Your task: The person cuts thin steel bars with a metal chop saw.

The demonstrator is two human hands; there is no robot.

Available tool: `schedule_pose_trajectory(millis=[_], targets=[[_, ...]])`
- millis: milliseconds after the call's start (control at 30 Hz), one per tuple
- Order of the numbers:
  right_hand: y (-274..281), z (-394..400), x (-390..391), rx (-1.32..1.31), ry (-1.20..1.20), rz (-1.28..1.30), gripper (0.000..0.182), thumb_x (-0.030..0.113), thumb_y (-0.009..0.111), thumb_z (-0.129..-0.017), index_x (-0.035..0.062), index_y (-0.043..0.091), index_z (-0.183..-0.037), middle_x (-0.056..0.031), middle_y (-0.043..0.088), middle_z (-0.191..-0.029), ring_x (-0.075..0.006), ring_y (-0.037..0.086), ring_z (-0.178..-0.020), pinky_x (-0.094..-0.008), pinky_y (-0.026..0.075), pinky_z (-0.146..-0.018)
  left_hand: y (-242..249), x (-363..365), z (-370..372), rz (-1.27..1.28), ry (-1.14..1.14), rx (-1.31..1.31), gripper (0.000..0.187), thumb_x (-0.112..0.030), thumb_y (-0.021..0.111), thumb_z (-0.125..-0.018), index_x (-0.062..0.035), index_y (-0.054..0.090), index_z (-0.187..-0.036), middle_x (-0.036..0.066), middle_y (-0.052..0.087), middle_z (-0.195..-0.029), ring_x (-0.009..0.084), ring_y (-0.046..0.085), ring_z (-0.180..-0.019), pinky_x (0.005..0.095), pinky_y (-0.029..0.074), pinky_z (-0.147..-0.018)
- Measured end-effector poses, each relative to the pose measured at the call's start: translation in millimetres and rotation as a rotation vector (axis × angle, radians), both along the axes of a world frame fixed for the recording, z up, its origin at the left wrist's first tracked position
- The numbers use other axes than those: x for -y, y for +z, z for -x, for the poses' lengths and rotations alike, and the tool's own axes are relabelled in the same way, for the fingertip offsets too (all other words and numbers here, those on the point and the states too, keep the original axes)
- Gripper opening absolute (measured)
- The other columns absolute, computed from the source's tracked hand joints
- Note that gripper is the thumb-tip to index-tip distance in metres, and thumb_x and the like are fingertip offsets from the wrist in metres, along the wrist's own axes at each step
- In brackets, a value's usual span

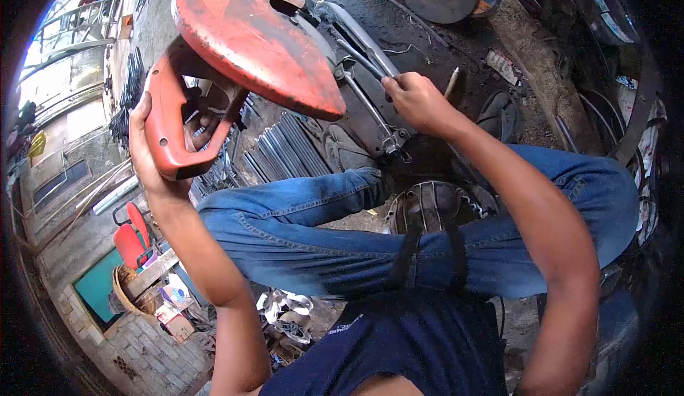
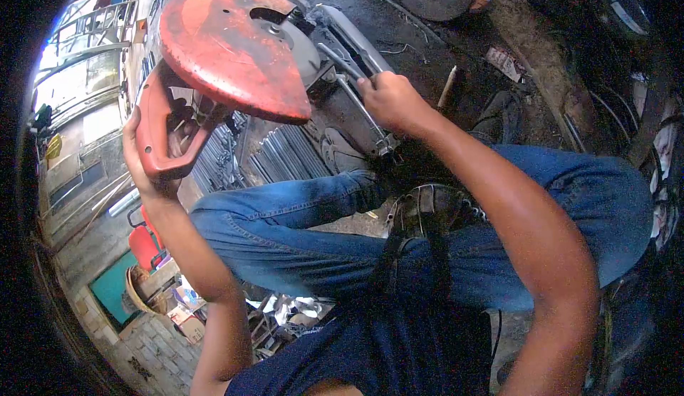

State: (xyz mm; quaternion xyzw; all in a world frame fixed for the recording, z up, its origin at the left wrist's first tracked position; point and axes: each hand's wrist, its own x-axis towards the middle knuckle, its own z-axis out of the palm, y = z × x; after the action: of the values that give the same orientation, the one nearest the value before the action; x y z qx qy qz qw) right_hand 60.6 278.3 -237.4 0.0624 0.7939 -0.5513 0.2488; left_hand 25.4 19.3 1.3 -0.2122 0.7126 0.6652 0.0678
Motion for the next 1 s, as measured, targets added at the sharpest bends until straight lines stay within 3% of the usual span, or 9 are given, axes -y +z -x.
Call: schedule_pose_trajectory(millis=[33,100,133,200,533,600,700,933,1000], targets=[[1.3,0.2,1.2,0.002,-0.004,-0.002,0.047,0.034,0.050,-0.098,-0.0085,0.060,-0.082,-0.0193,0.054,-0.062,-0.0266,0.054,-0.058,-0.0422,0.043,-0.058,-0.1,2.9,-0.6,-0.012,-0.013,-0.007,0.051,-0.040,0.049,-0.092,-0.0006,0.050,-0.124,0.015,0.061,-0.101,0.0272,0.064,-0.089,0.0418,0.055,-0.079],[6.1,1.4,3.7,-0.050,0.031,-0.030,0.046,0.033,0.050,-0.098,-0.0089,0.061,-0.083,-0.0285,0.054,-0.068,-0.0394,0.058,-0.063,-0.0466,0.044,-0.063,-3.0,9.6,-0.6,0.042,-0.026,-0.013,0.060,-0.046,0.054,-0.089,-0.0064,0.046,-0.133,0.013,0.057,-0.117,0.0292,0.062,-0.095,0.0456,0.056,-0.078],[9.9,2.4,4.8,-0.049,0.029,-0.030,0.046,0.033,0.050,-0.098,-0.0089,0.061,-0.083,-0.0285,0.054,-0.068,-0.0394,0.058,-0.063,-0.0466,0.044,-0.063,-2.4,11.0,-0.1,0.042,-0.028,-0.011,0.060,-0.046,0.054,-0.089,-0.0064,0.046,-0.133,0.013,0.057,-0.117,0.0292,0.062,-0.095,0.0456,0.056,-0.078],[16.9,2.9,6.0,0.010,0.055,-0.052,0.043,0.030,0.049,-0.096,-0.0076,0.065,-0.084,-0.0335,0.060,-0.085,-0.0469,0.061,-0.087,-0.0510,0.048,-0.076,-1.6,11.8,-0.8,-0.016,-0.044,-0.001,0.053,-0.040,0.049,-0.092,-0.0012,0.049,-0.128,0.013,0.063,-0.107,0.0278,0.066,-0.090,0.0434,0.055,-0.082],[9.6,-7.7,12.9,-0.171,0.147,-0.116,0.036,0.024,0.045,-0.096,-0.0063,0.063,-0.088,-0.0329,0.061,-0.083,-0.0489,0.061,-0.086,-0.0544,0.047,-0.077,-2.9,17.7,-2.8,-0.115,-0.117,0.023,0.055,-0.039,0.052,-0.090,0.0031,0.049,-0.125,0.016,0.063,-0.100,0.0273,0.064,-0.089,0.0451,0.053,-0.087],[16.3,-14.6,14.3,-0.376,0.066,-0.198,0.028,0.021,0.044,-0.094,-0.0038,0.057,-0.092,-0.0294,0.062,-0.084,-0.0491,0.061,-0.084,-0.0545,0.049,-0.077,-1.2,9.8,-3.3,0.026,-0.025,0.016,0.052,-0.040,0.053,-0.088,0.0036,0.052,-0.117,0.018,0.063,-0.093,0.0268,0.064,-0.080,0.0381,0.055,-0.074],[34.3,-7.8,7.5,-0.253,0.159,-0.210,0.020,0.007,0.046,-0.086,-0.0026,0.062,-0.089,-0.0282,0.065,-0.092,-0.0437,0.064,-0.091,-0.0483,0.051,-0.078,-0.3,8.7,-3.7,0.031,-0.003,0.016,0.052,-0.040,0.053,-0.087,0.0038,0.053,-0.115,0.018,0.063,-0.092,0.0267,0.063,-0.079,0.0374,0.054,-0.073],[37.3,-6.7,7.7,-0.260,0.232,-0.272,0.017,0.004,0.046,-0.085,-0.0049,0.061,-0.088,-0.0279,0.066,-0.090,-0.0400,0.066,-0.088,-0.0465,0.052,-0.076,0.7,19.5,-2.9,-0.016,-0.100,0.045,0.054,-0.038,0.053,-0.088,0.0046,0.050,-0.122,0.018,0.063,-0.098,0.0276,0.063,-0.088,0.0460,0.053,-0.085],[37.1,-6.3,8.2,-0.247,0.265,-0.288,0.017,0.003,0.047,-0.085,-0.0050,0.061,-0.087,-0.0278,0.066,-0.089,-0.0397,0.067,-0.087,-0.0460,0.053,-0.076,-0.7,7.9,-4.5,0.058,-0.013,0.016,0.049,-0.038,0.052,-0.087,0.0031,0.053,-0.114,0.018,0.064,-0.089,0.0267,0.064,-0.077,0.0376,0.056,-0.072]])
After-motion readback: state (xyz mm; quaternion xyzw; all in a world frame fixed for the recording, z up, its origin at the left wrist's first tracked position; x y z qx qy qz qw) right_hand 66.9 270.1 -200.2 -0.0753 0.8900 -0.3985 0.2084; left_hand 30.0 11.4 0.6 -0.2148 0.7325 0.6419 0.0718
